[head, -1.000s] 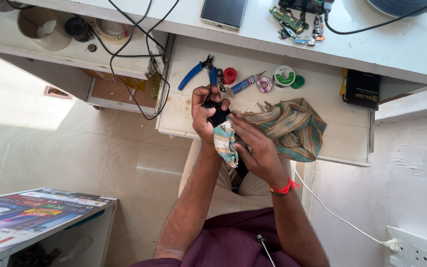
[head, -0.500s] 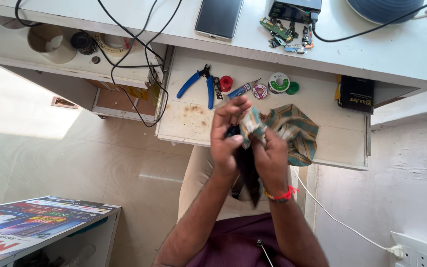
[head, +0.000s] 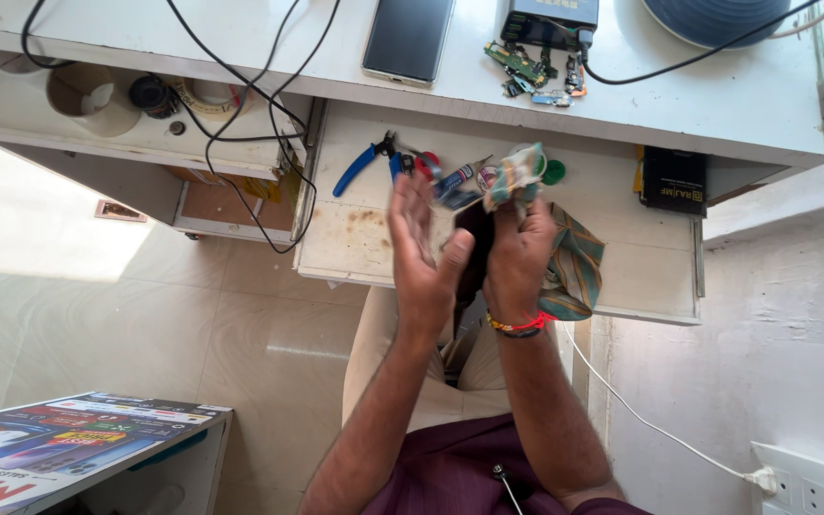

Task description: The person repeatedly wipes the front and back surfaces of a smartphone with a cloth. They rotate the device to clean different sides and edges, then place it on the workbench and continue wiping.

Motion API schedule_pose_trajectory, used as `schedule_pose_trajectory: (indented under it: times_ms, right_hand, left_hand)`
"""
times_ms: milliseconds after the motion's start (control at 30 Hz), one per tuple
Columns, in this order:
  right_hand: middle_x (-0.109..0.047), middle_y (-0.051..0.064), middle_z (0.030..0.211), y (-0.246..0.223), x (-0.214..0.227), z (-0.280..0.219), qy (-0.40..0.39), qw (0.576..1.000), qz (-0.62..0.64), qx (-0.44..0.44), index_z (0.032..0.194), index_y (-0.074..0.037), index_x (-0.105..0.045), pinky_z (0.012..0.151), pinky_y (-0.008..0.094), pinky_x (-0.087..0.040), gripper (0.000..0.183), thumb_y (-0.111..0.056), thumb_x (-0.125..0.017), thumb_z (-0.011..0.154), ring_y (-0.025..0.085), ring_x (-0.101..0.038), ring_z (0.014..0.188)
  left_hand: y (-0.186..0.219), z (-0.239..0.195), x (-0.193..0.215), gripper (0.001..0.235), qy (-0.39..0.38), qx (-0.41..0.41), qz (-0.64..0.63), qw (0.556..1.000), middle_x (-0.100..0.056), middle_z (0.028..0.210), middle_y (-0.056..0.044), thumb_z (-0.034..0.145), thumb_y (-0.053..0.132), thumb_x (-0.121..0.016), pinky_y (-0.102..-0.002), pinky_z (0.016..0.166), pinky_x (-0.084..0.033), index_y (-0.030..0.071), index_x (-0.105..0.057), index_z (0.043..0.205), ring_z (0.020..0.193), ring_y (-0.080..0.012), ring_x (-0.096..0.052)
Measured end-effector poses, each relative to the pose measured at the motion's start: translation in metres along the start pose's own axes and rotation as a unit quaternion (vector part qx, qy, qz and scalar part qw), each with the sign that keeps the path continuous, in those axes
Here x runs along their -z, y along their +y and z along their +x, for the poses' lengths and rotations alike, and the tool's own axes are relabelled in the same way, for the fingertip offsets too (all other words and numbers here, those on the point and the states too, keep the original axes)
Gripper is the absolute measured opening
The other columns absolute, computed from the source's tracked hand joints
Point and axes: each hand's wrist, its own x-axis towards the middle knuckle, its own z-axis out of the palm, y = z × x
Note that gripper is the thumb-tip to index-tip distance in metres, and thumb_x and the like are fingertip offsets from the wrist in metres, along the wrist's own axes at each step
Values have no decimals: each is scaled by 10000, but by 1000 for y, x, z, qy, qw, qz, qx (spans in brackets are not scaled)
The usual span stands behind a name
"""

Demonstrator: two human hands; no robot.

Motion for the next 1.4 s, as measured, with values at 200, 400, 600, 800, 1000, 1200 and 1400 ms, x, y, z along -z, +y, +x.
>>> schedule_pose_trajectory:
  times_ms: [200,400,600,800,1000,1200,1400]
  right_hand:
    - [-691,50,1163,-9,6,-6,-133,991,-5,-8,1315,20,-595,935,278,-515,275,-99,-628,1070,113,-630,1047]
    - [-642,155,1334,-15,22,-53,-268,904,-300,143,1450,56,-484,1009,307,-468,536,-353,-513,1104,171,-571,1238]
    - [-567,-34,895,-13,24,-57,-170,963,-203,-40,1375,-16,-620,667,216,-377,492,-398,-477,1100,44,-415,762]
    - [-513,-61,866,-7,7,-16,-156,970,-187,-12,1123,-4,-622,665,240,-365,310,-303,-538,1123,36,-405,781]
    - [-613,-41,962,-7,-2,-14,-166,970,-174,34,1156,-13,-617,765,237,-452,251,-257,-591,1101,41,-513,874]
    - [-654,-42,975,-10,-1,-14,-118,969,-210,45,1186,-12,-638,789,234,-480,259,-242,-599,1074,45,-551,883]
    - [-543,-68,825,-10,6,-7,-112,977,-175,-40,1114,-8,-684,617,234,-345,243,-243,-626,1097,38,-408,728]
  left_hand:
    - [-10,-23,12,244,46,75,48,995,-661,1033,-70,1048,222,-655,-271,822,-550,18,-575,1153,942,-110,-632]
    - [-7,4,33,237,78,24,-60,995,-640,1113,-65,1095,200,-611,-254,886,-526,14,-549,1226,1004,-95,-597]
    - [12,-2,29,385,10,57,-86,995,-655,1232,-99,1059,140,-589,-263,989,-522,5,-480,1402,1112,-127,-623]
    - [11,-24,19,364,-8,46,10,999,-685,1212,-85,1046,69,-557,-258,931,-529,-20,-548,1398,1068,-109,-634]
    - [-2,-4,26,279,-15,56,-47,997,-697,1142,-68,1070,58,-560,-251,912,-538,-43,-585,1329,1021,-103,-641]
    - [-7,2,25,247,-43,87,-27,995,-702,1081,-55,1067,57,-557,-237,844,-544,-34,-601,1293,947,-83,-641]
    - [-13,-8,24,258,-34,78,-52,995,-697,1078,-59,1065,66,-560,-229,820,-547,-29,-583,1304,931,-77,-647]
